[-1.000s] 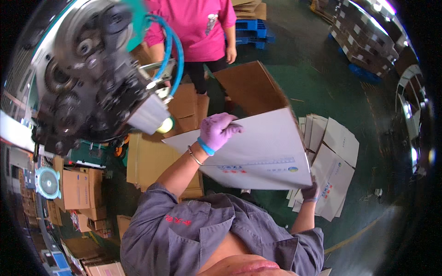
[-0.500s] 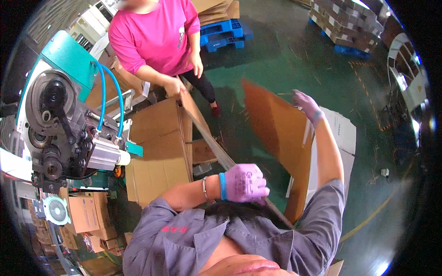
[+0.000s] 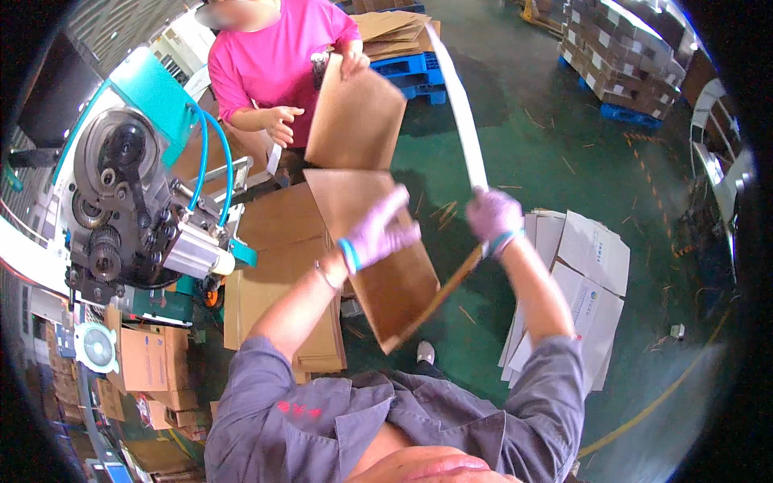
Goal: The person takes a cardboard box from a stack, folds the flaps, and feeds it through a sealing machine while another person assists by handling the boxes on the other side.
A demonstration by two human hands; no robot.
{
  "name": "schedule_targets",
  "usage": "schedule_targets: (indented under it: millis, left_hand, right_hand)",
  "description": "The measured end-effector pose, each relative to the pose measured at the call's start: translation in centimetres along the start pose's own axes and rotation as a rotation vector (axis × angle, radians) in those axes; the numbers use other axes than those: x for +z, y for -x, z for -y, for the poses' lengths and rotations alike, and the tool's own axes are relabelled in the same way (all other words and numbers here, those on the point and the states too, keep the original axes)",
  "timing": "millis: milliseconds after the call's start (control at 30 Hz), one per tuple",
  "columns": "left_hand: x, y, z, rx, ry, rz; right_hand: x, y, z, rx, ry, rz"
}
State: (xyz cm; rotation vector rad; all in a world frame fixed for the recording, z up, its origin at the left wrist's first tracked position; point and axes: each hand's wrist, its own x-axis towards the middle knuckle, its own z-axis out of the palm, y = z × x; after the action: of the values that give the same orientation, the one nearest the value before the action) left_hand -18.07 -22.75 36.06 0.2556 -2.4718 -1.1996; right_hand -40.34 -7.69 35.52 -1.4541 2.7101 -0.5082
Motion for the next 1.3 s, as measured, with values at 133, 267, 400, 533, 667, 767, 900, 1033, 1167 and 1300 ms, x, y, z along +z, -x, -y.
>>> schedule_targets:
  millis: [133,267,400,533,667,767,900,1033,1167,1300]
  left_hand:
    - [-3.5,-5.0,-1.5,-0.168,0.551,-0.423]
    - [-2.3,2.6,2.9,-0.364,0.942,-0.596]
    - [-3.0,16.2,-3.7,-0.331,0.236,-0.424]
    - [-5.8,27.2,-4.8,-0.165,0.254,-0.373]
    - [-10.9,35.0,-5.4,-0.2,-0.296,-0.481]
    - [-11.7,35.9,-10.7,-0.027,-0.952,-0.689]
    - [-8.5,38.4,-14.2,0.315,-1.196,-0.35]
    - [-7.8,39.5,-10.3,0.162,-1.505,-0.06]
    - [-9.4,40.0,-5.3,-0.074,-1.482,0.022]
    - [-14.6,36.4,-3.9,-0.135,-1.39,-0.227]
  right_hand:
    - [6.9,12.0,9.0,-0.43,0.14,-0.129]
    - [4.5,15.6,10.5,-0.518,-0.413,-0.097]
    - [-3.6,10.3,2.1,-0.238,-0.059,-0.987]
    - [-5.9,10.4,4.7,-0.517,-0.561,-0.339]
    - [1.3,11.7,11.6,-0.441,-0.745,-0.134]
    - [12.2,11.5,12.7,-0.306,-0.837,0.504]
    - [15.2,17.6,24.7,-0.897,-0.643,0.486]
    - [9.9,20.3,32.6,-0.577,-0.454,0.835]
    - [5.5,20.2,32.4,-0.91,-0.344,0.296]
    - [-3.5,18.1,28.3,-0.856,-0.083,-0.084]
